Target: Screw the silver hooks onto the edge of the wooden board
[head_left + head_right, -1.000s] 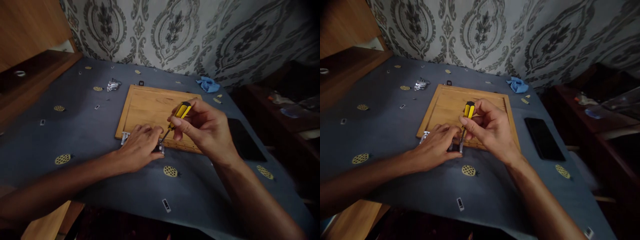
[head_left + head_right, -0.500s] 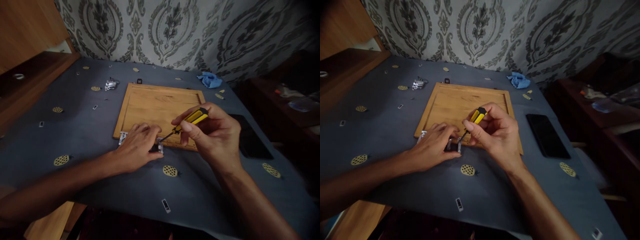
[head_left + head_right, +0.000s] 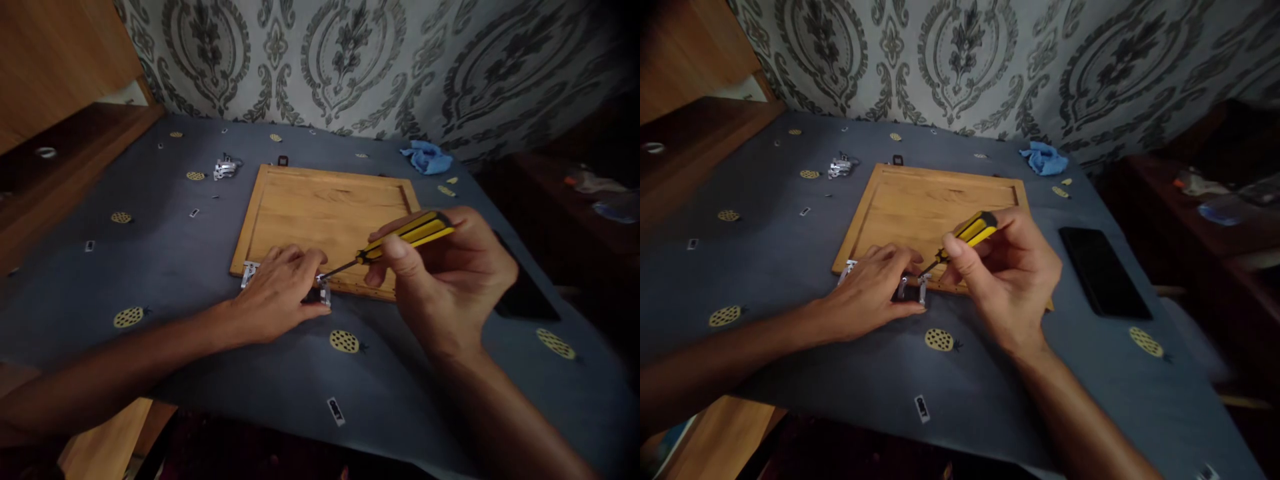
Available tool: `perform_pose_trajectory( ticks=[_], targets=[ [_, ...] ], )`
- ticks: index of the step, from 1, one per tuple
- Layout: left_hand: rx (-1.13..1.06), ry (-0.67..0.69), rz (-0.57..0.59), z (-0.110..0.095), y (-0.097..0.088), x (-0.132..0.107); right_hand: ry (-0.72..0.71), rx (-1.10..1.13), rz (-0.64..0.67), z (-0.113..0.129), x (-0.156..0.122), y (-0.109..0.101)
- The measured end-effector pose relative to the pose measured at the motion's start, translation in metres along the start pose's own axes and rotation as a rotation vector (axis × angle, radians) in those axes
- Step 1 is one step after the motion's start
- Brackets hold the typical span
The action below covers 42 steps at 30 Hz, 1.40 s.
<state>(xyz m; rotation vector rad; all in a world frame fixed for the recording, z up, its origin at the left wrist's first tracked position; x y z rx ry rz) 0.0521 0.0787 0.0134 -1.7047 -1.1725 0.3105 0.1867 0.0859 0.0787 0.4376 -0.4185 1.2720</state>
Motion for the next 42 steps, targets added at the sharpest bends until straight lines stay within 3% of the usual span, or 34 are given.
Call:
perform_pose_trajectory(
  ticks=[3,18,26,33,42],
  targets=[
    [-0.005,-0.001,0.002,0.0,0.0,0.0,-0.009,-0.017,-0.048,-0.001,0.002,-0.007],
    [-0.002,0.002,0.012,-0.001,0.0,0.001,-0.01,-0.085,0.01,-0.003,0.003,0.001],
    [0.019,0.01,0.02,-0.002,0.002,0.0,0.045,-0.141,0.231,0.001,0.0,0.015],
    [0.03,0.011,-0.003,-0.001,0.0,0.0,0.036,-0.083,0.192,0.005,-0.003,0.015],
    [0.04,0.012,0.022,-0.002,0.001,0.001,0.068,-0.096,0.274,-0.001,-0.006,0.017]
  ],
)
Point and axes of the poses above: each hand's wrist, its own x-axis towards the middle knuckle, its own y-axis out of the palm, z = x × y, the point moved 10 cm from there along x, towards the middle knuckle, and after that the axes turned 8 degrees about -z, right-handed, at the moved point
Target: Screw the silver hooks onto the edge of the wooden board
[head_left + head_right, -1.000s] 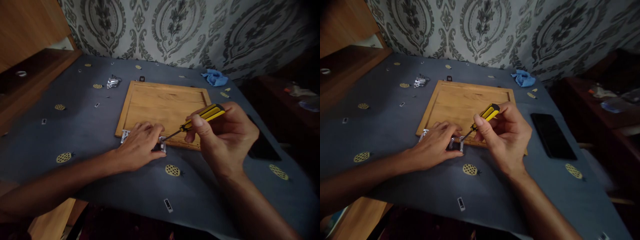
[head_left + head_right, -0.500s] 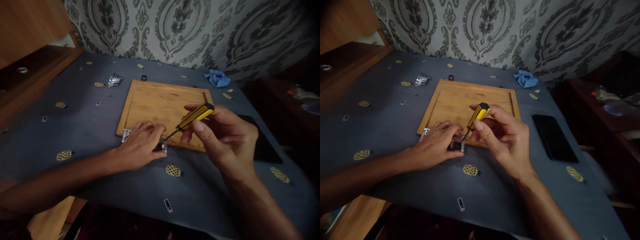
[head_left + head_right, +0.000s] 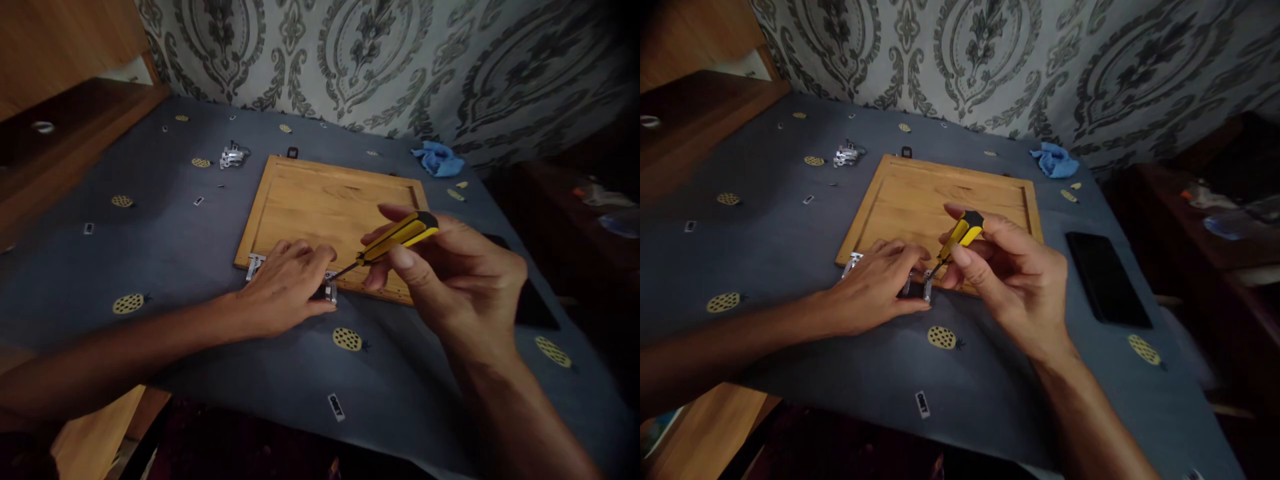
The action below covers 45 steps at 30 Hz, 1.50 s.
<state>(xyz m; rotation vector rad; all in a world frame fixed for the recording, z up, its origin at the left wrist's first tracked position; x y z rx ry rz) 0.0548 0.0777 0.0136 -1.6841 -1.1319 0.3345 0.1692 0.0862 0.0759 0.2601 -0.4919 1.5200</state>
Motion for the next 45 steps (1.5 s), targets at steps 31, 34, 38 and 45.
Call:
perform_pose_trajectory(
  ticks=[31,34,38,45],
  targets=[
    [-0.013,0.015,0.025,-0.001,0.002,0.0,-0.088,-0.055,-0.194,0.019,0.002,-0.012],
    [-0.02,0.013,0.029,-0.001,0.001,0.0,-0.132,-0.02,-0.301,0.026,-0.004,-0.021],
    [-0.02,-0.005,0.039,0.0,0.001,0.001,-0.11,-0.025,-0.291,0.015,-0.009,-0.019],
    [-0.037,-0.024,0.053,0.0,0.003,0.0,-0.062,-0.019,-0.29,0.0,-0.012,-0.023]
  ],
)
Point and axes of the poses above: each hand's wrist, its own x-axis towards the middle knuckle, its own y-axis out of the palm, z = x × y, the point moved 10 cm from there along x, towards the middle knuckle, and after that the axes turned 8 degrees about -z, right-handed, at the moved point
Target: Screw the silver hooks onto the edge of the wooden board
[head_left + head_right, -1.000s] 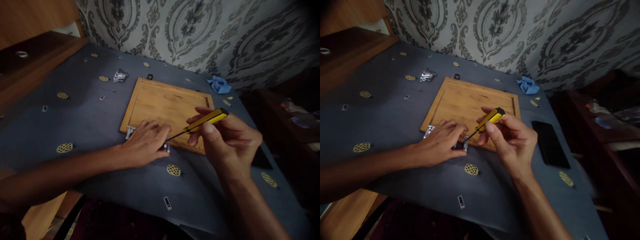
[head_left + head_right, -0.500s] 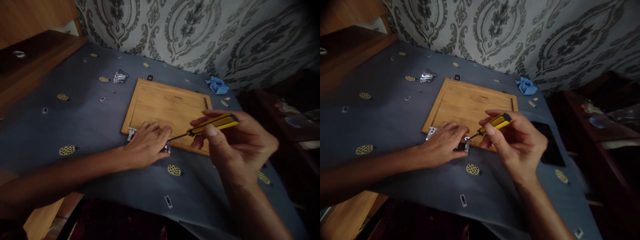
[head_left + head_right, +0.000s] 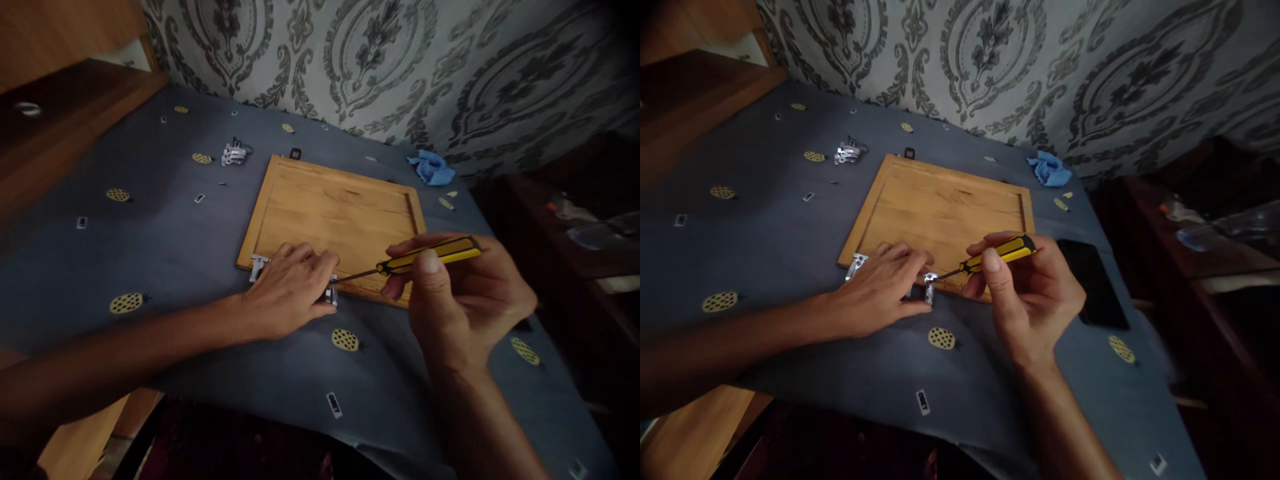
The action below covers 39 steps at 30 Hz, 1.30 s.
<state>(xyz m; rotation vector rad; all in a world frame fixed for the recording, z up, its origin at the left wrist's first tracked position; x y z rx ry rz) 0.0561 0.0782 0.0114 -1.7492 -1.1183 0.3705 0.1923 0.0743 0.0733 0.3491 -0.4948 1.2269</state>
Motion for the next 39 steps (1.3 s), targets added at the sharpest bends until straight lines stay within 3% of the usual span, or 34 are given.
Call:
perform_pose_trajectory(
  ticks=[16,21,26,29,33,39],
  targets=[
    [0.038,0.024,-0.001,-0.002,-0.001,0.0,-0.024,-0.01,0.033,0.005,-0.003,0.004],
    [0.043,0.039,-0.024,-0.002,-0.002,0.0,-0.051,-0.035,0.139,0.013,-0.002,0.016],
    [0.046,0.04,-0.025,-0.001,0.0,0.0,-0.034,-0.101,0.369,0.017,0.0,0.032],
    [0.045,0.031,-0.006,-0.001,0.001,0.0,-0.001,-0.118,0.438,0.016,0.001,0.034],
    [0.051,0.03,-0.001,-0.002,0.001,0.0,0.014,-0.093,0.402,0.014,0.002,0.033],
    [0.063,0.033,-0.009,-0.001,0.001,-0.001,-0.03,-0.064,0.218,0.013,0.007,0.024]
  ],
)
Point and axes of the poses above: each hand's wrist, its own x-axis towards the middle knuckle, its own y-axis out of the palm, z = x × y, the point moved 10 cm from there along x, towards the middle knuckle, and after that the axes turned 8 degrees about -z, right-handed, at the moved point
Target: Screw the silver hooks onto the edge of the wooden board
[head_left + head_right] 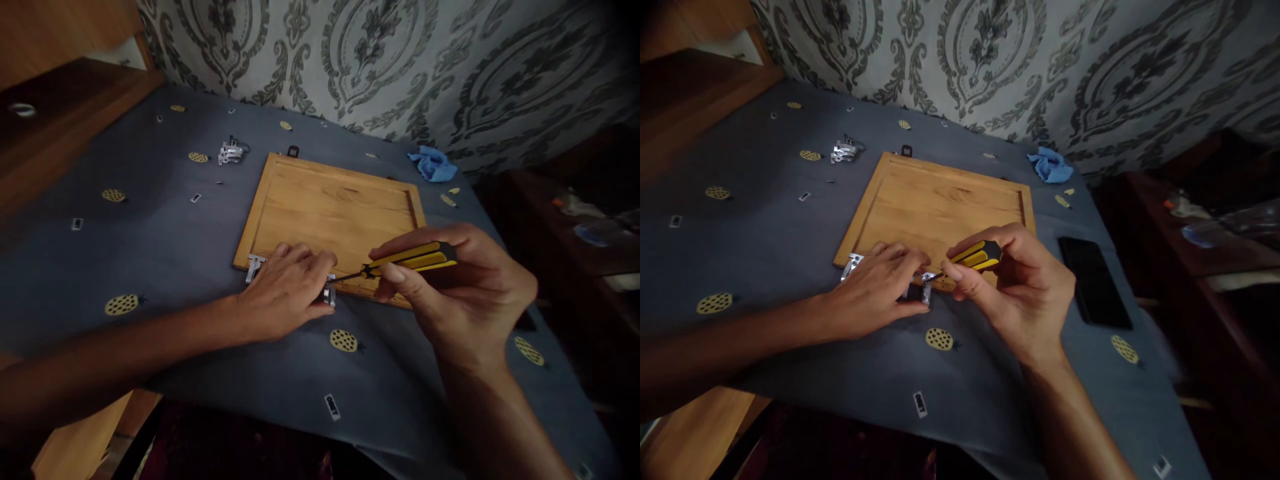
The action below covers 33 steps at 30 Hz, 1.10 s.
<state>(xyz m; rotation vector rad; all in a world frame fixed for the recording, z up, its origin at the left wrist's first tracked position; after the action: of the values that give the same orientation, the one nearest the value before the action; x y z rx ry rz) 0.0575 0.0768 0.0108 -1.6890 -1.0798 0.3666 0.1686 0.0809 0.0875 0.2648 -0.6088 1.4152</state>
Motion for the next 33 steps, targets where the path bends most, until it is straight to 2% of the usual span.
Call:
perform_pose_trajectory(
  ticks=[3,9,11,13,17,19,33],
  targets=[
    [-0.003,0.006,-0.022,0.0,-0.001,0.0,0.008,-0.012,-0.024,-0.001,0.001,-0.003],
    [0.016,0.005,-0.012,0.0,-0.001,0.0,0.006,-0.049,0.062,-0.001,-0.001,0.0],
    [0.014,0.006,-0.022,0.0,-0.002,0.0,-0.006,-0.05,0.05,-0.002,-0.001,0.0],
    [0.01,0.008,-0.032,0.0,-0.002,0.0,-0.047,-0.047,-0.021,0.0,0.0,-0.004],
    [0.001,0.02,-0.031,0.0,-0.001,-0.001,-0.171,-0.05,-0.254,0.006,-0.003,-0.022],
    [0.001,0.03,-0.032,-0.001,-0.001,-0.001,-0.188,-0.047,-0.309,0.006,-0.005,-0.027],
    [0.016,0.019,-0.005,-0.001,-0.001,0.001,-0.113,-0.07,-0.272,-0.004,-0.008,-0.027]
  ],
)
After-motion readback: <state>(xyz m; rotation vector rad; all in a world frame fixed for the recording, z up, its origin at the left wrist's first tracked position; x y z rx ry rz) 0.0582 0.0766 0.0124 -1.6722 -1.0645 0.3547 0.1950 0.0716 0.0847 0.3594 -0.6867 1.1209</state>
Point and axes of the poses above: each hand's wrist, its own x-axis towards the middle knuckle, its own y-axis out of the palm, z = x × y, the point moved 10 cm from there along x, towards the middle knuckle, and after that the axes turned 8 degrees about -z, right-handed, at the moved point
